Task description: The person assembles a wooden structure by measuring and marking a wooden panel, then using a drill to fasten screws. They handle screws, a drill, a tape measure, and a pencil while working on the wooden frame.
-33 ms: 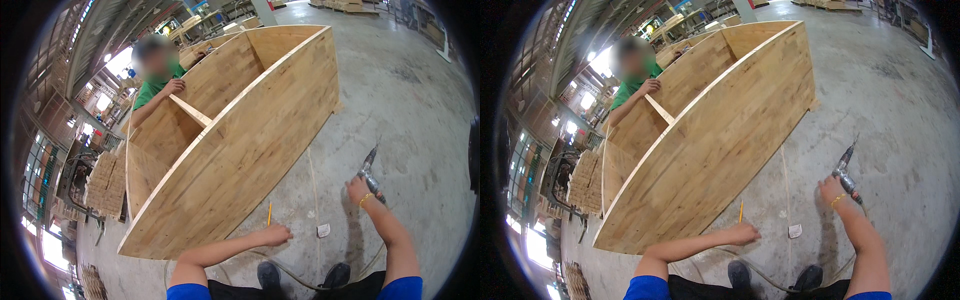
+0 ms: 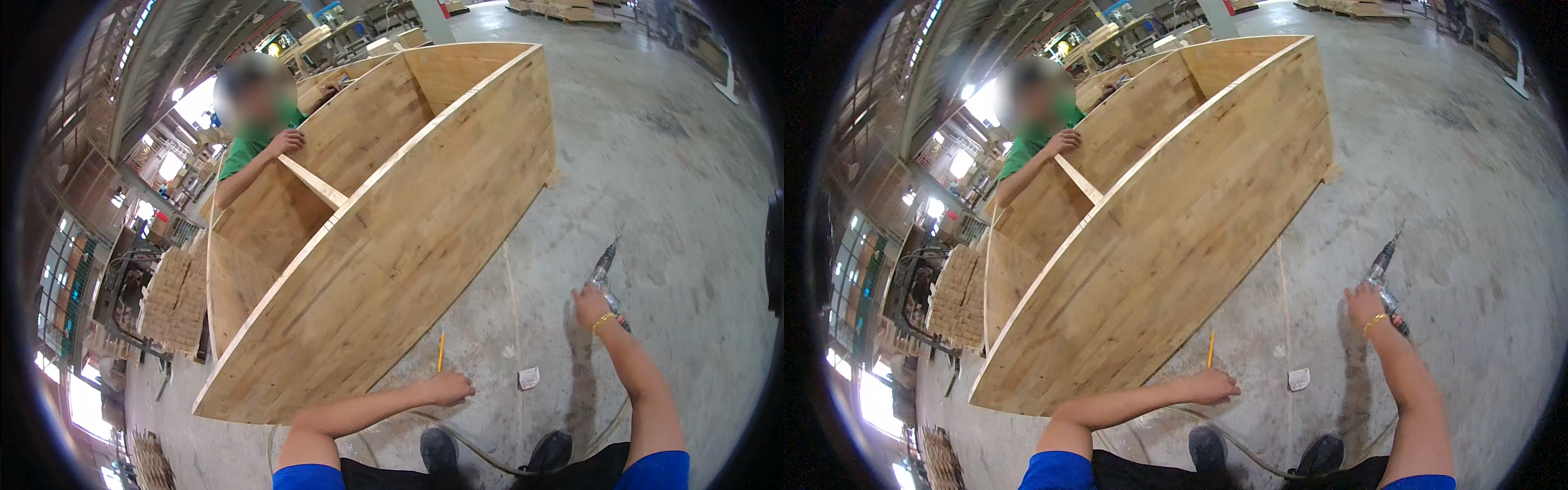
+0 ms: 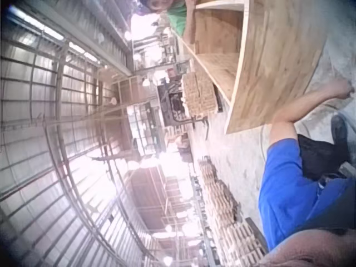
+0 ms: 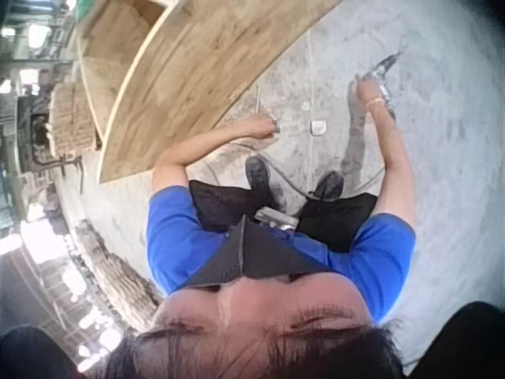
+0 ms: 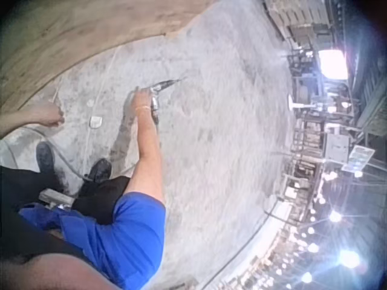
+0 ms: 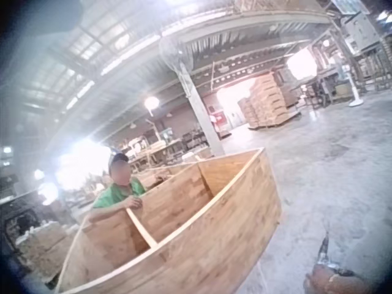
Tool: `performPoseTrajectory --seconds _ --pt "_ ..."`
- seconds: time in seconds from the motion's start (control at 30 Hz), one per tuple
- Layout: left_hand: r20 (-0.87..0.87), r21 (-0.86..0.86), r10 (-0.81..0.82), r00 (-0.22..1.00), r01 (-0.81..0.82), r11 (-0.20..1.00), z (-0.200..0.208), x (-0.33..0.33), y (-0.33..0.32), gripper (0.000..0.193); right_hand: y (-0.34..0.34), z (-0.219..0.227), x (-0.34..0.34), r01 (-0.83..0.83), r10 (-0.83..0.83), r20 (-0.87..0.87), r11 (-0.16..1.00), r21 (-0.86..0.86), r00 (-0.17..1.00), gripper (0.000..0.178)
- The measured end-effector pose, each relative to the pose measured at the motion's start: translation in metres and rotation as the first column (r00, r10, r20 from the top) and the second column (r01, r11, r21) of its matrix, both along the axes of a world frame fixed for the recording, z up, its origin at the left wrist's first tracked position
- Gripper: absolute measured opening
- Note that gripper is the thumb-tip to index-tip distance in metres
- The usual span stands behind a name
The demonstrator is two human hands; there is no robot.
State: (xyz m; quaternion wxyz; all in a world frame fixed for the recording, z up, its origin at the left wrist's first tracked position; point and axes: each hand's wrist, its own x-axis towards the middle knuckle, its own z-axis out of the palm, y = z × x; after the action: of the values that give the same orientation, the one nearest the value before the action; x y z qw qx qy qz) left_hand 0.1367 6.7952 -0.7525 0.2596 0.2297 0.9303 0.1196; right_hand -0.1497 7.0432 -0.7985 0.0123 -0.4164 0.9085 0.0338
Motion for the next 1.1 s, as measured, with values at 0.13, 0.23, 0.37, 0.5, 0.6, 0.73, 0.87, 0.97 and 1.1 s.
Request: performPoseTrajectory --seconds 0.13,0.23,0.37,0.5,0.6,0.73,0.87,0.97,1.1 --pt "0.023 -0.034 0.080 0.997 -0.079 0.996 -0.021 0.019 -0.016 0.016 0.014 0.013 -0.024 0.355 -0.335 0.226 0.933 -0.053 0.915 0.076" --pt "-0.059 -0.047 0.143 0.988 -0.146 0.988 -0.035 0.021 -0.028 0.019 0.020 0.013 -0.030 0.444 -0.426 0.337 0.896 0.024 0.840 0.097" --pt "-0.214 -0.141 0.224 0.951 -0.257 0.956 -0.048 0.012 -0.036 0.029 0.021 0.003 -0.035 0.460 -0.438 0.309 0.888 0.002 0.844 0.102" --pt "-0.174 -0.186 0.257 0.951 -0.288 0.940 -0.048 0.005 -0.038 0.037 0.019 -0.007 -0.044 0.457 -0.437 0.268 0.889 -0.015 0.859 0.103" --pt "-0.130 -0.149 0.310 0.942 -0.328 0.933 -0.050 0.013 -0.042 0.036 0.017 -0.008 -0.046 0.483 -0.450 0.328 0.876 -0.019 0.830 0.100" --pt "-0.077 -0.099 0.368 0.927 -0.374 0.922 -0.048 0.029 -0.051 0.028 0.009 0.006 -0.046 0.480 -0.452 0.371 0.877 0.020 0.811 0.093" --pt "0.025 -0.142 0.387 0.922 -0.380 0.914 -0.042 0.034 -0.059 0.024 0.018 0.015 -0.036 0.439 -0.429 0.280 0.898 0.033 0.859 0.089" --pt "-0.099 -0.058 0.393 0.914 -0.399 0.915 -0.036 0.024 -0.058 0.024 0.036 0.025 -0.027 0.387 -0.392 0.197 0.920 0.061 0.899 0.089" --pt "-0.202 0.098 0.434 0.878 -0.423 0.901 -0.027 -0.008 -0.066 0.031 0.046 0.059 -0.016 0.280 -0.273 0.178 0.960 -0.016 0.945 0.089"
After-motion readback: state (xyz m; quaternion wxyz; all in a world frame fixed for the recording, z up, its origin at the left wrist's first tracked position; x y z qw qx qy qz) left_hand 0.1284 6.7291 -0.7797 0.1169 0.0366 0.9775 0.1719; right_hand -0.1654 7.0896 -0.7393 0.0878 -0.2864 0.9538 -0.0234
